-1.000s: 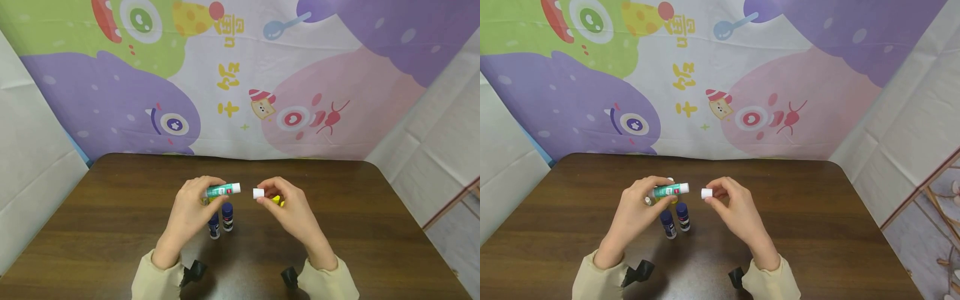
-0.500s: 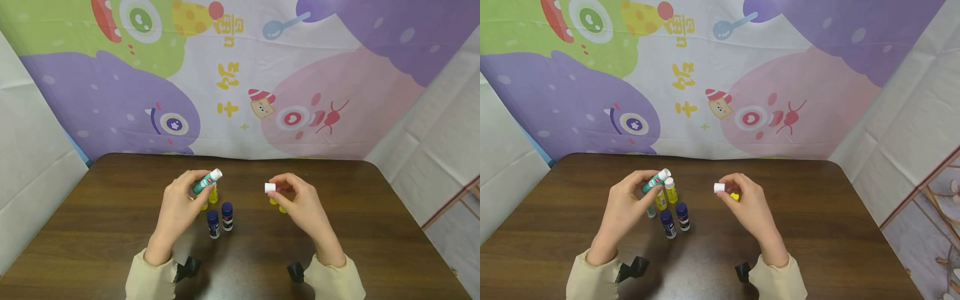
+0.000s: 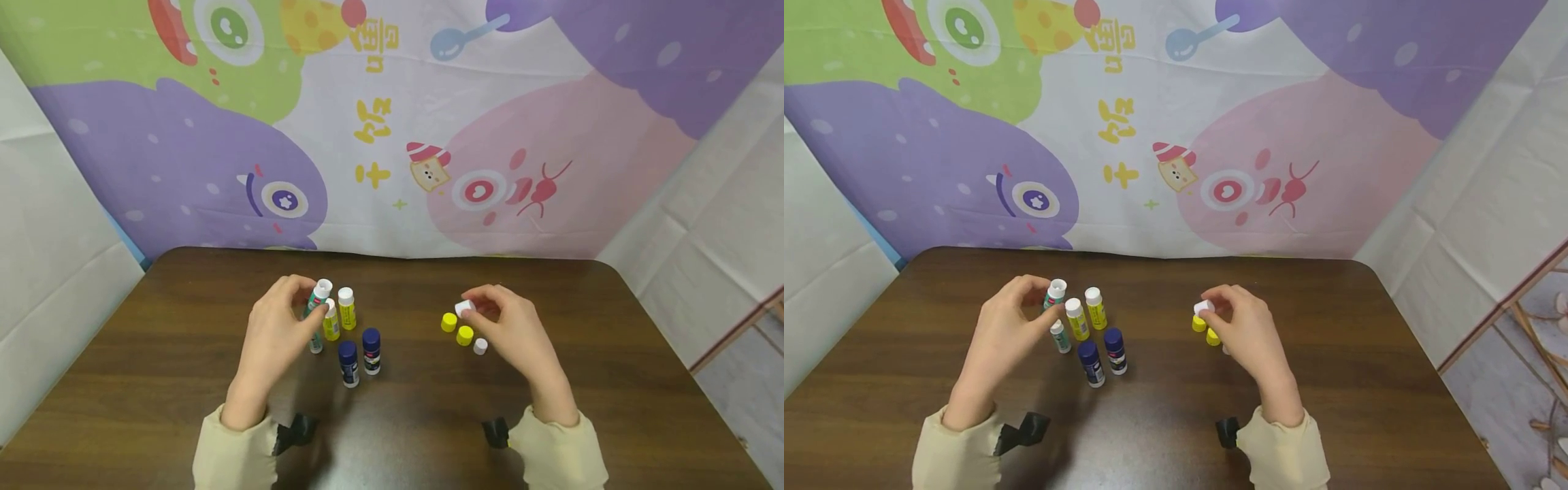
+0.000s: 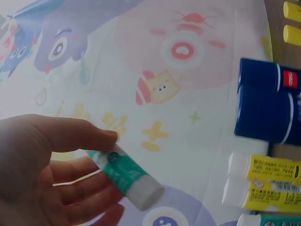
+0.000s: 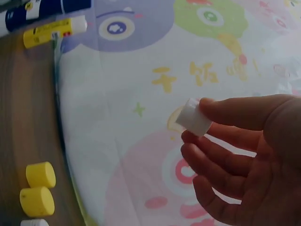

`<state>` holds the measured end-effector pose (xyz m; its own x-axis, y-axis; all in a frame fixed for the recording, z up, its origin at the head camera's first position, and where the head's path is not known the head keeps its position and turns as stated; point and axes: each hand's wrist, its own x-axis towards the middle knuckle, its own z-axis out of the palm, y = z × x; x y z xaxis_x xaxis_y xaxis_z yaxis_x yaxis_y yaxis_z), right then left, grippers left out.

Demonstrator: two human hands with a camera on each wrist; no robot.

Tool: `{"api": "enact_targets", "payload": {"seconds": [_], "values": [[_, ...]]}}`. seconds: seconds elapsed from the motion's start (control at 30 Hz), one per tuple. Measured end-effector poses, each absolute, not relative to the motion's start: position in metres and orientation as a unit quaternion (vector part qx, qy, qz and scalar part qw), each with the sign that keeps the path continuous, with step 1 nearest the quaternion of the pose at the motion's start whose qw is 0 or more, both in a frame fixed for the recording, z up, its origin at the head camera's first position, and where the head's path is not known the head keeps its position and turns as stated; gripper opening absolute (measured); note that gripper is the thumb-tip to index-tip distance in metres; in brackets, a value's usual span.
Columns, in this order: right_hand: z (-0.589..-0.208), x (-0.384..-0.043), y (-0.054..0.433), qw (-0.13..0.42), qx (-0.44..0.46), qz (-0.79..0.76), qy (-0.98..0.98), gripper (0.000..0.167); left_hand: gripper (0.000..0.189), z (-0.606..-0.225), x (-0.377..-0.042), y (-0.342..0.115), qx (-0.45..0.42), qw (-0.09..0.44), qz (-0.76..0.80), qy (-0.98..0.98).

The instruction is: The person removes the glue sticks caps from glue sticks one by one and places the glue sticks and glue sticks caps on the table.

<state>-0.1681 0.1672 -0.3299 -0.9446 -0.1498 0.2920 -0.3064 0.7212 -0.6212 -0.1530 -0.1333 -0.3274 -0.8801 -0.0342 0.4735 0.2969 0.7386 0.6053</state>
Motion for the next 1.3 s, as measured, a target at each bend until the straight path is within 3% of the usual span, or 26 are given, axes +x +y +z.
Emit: {"api": "enact_targets", "payload": {"seconds": [0.43,0.73,0.97,1.3], "values": [[-0.34,-0.178,0.19,0.004,0.066,0.285,-0.956,0.023,0.022,-0.329,-0.157,-0.151,-0.045,0.157,-0.274,-0.948],[-0.351,-0.183,0.199,-0.087,0.028,0.261,-0.961,0.019,0.014,-0.339,-0.159,-0.161,-0.054,0.074,-0.241,-0.966],[-0.363,-0.19,0.201,-0.116,-0.002,0.219,-0.969,0.018,0.016,-0.352,-0.166,-0.165,-0.091,0.033,-0.212,-0.972],[-0.371,-0.195,0.204,-0.131,-0.021,0.2,-0.971,0.017,0.02,-0.355,-0.167,-0.166,-0.071,-0.037,-0.181,-0.98]]}}
